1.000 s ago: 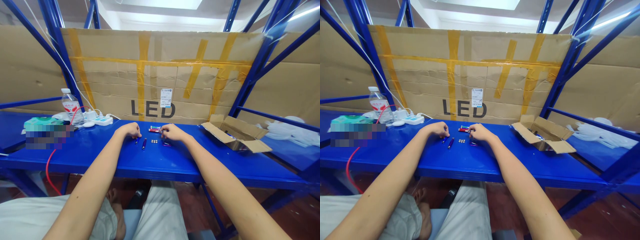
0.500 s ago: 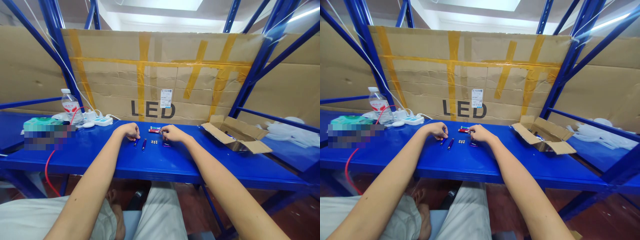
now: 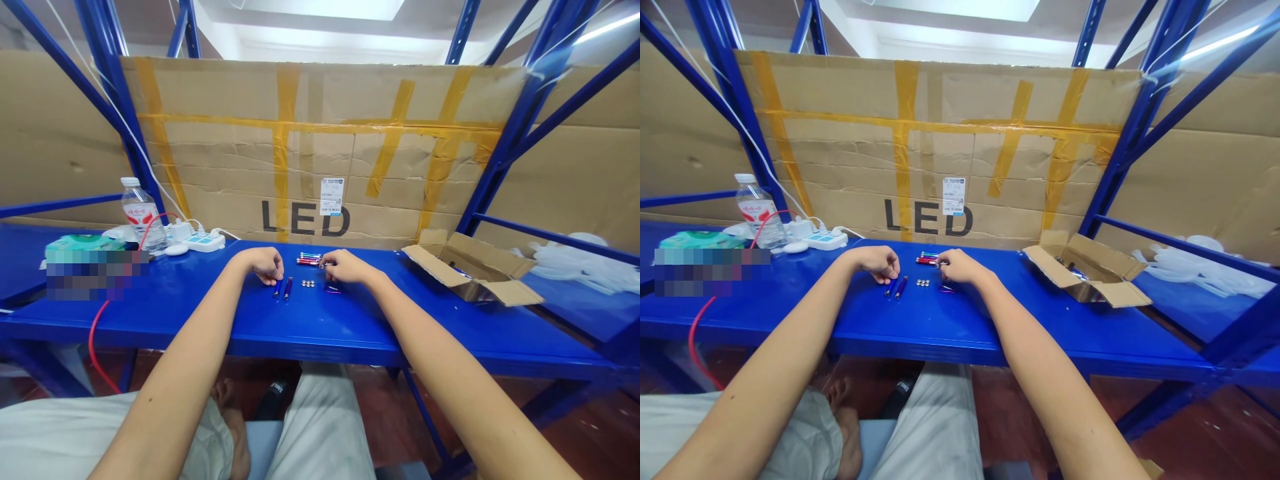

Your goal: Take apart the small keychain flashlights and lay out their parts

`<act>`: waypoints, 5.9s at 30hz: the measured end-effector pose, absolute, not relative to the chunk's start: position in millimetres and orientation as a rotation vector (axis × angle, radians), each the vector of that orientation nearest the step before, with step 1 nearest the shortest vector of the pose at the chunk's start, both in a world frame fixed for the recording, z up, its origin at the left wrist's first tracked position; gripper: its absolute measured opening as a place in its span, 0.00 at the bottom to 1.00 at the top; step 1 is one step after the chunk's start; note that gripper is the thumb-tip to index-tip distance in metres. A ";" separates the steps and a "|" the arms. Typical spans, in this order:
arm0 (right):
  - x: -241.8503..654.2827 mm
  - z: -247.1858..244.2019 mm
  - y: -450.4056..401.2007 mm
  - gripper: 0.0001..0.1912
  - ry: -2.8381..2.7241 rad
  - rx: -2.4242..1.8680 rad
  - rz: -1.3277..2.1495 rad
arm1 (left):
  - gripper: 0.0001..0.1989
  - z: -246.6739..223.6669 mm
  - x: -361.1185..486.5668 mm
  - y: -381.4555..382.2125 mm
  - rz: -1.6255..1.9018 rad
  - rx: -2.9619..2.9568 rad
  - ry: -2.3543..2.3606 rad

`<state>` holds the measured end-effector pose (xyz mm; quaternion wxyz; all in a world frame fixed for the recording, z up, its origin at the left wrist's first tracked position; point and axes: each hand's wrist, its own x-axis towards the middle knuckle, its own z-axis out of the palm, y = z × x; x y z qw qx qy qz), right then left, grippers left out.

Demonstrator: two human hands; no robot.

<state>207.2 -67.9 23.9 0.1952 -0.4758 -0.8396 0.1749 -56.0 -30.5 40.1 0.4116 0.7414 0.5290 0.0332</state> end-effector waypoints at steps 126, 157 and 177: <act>226.6 19.8 -51.9 0.02 -2.188 -1.716 0.573 | 0.08 24.9 -5.8 -31.2 1.121 2.441 1.313; 220.9 32.2 -65.0 0.10 -2.541 -1.568 0.568 | 0.09 33.6 -36.6 -28.0 0.206 2.156 1.630; 220.1 35.5 -68.8 0.10 -2.564 -1.555 0.599 | 0.12 41.2 -40.6 -33.0 0.117 2.118 1.562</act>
